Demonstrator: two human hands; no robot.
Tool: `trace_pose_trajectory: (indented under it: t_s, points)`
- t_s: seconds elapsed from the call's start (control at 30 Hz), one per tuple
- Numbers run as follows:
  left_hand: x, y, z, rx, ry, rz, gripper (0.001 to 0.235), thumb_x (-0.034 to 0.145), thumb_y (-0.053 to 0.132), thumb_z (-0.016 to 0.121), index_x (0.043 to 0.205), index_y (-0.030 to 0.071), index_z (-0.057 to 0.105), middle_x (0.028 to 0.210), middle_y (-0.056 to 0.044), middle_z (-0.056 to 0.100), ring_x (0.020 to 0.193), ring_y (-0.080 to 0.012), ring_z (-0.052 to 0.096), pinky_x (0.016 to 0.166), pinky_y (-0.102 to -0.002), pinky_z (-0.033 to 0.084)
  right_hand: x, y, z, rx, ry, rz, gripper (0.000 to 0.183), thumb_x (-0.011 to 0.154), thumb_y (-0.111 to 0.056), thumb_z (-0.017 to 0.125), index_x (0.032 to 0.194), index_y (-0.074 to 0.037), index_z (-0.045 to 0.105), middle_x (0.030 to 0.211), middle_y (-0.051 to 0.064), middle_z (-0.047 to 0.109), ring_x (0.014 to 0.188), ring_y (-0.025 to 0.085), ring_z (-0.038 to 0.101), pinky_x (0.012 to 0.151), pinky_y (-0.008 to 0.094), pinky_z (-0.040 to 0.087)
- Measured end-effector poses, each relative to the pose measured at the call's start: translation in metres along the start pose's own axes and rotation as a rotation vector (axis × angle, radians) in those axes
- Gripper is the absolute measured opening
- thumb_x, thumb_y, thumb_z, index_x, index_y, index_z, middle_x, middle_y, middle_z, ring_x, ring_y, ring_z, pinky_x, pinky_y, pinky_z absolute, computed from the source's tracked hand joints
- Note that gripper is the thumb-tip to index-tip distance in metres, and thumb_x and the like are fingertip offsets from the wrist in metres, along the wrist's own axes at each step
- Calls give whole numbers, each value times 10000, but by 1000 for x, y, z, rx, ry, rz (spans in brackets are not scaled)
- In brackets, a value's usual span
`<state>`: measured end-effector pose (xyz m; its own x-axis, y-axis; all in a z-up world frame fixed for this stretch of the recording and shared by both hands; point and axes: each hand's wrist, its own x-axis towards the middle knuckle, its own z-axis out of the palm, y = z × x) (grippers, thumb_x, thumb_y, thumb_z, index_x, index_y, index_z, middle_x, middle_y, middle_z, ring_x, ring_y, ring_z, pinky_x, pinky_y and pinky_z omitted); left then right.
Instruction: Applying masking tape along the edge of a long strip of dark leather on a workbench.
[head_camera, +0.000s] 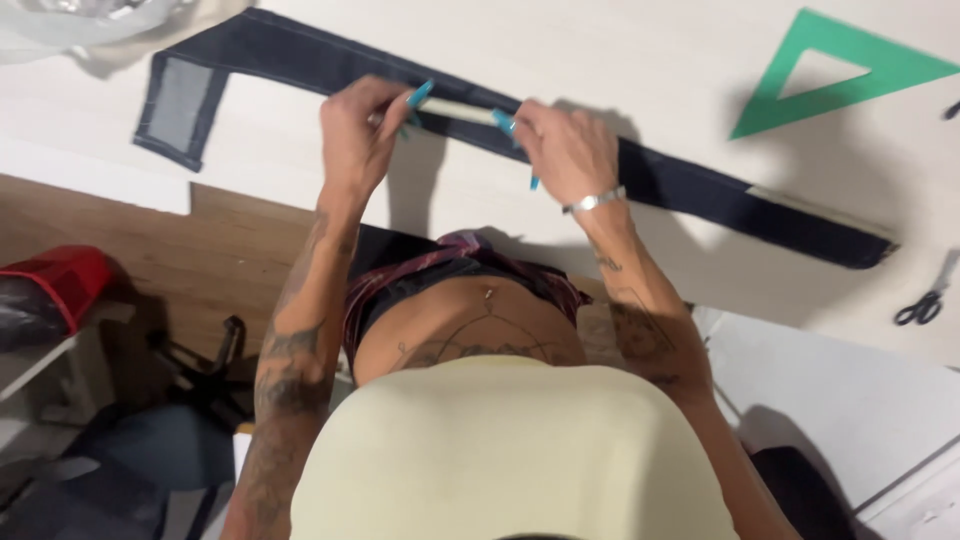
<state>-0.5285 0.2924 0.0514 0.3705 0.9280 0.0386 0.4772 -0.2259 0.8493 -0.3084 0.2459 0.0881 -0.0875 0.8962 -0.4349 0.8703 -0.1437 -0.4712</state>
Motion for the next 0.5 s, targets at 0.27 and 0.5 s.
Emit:
trace_pose_trajectory:
  t_s: [0.27, 0.5]
  points:
    - [21, -63, 7, 231, 22, 130, 142, 877, 163, 583, 826, 40, 630, 767, -60, 617, 672, -180, 568, 577, -302, 471, 35, -31, 35, -96, 97, 260, 198, 901, -266, 518, 829, -83, 541, 579, 82, 540, 537, 297, 514, 455, 410, 382]
    - [24, -78, -10, 242, -36, 167, 132, 928, 162, 484, 857, 63, 536, 724, -82, 489, 644, -248, 456, 580, -336, 348, 51, -38, 31, -23, -2, 206, 184, 915, -265, 483, 833, -129, 576, 524, 70, 523, 423, 256, 470, 336, 397, 323]
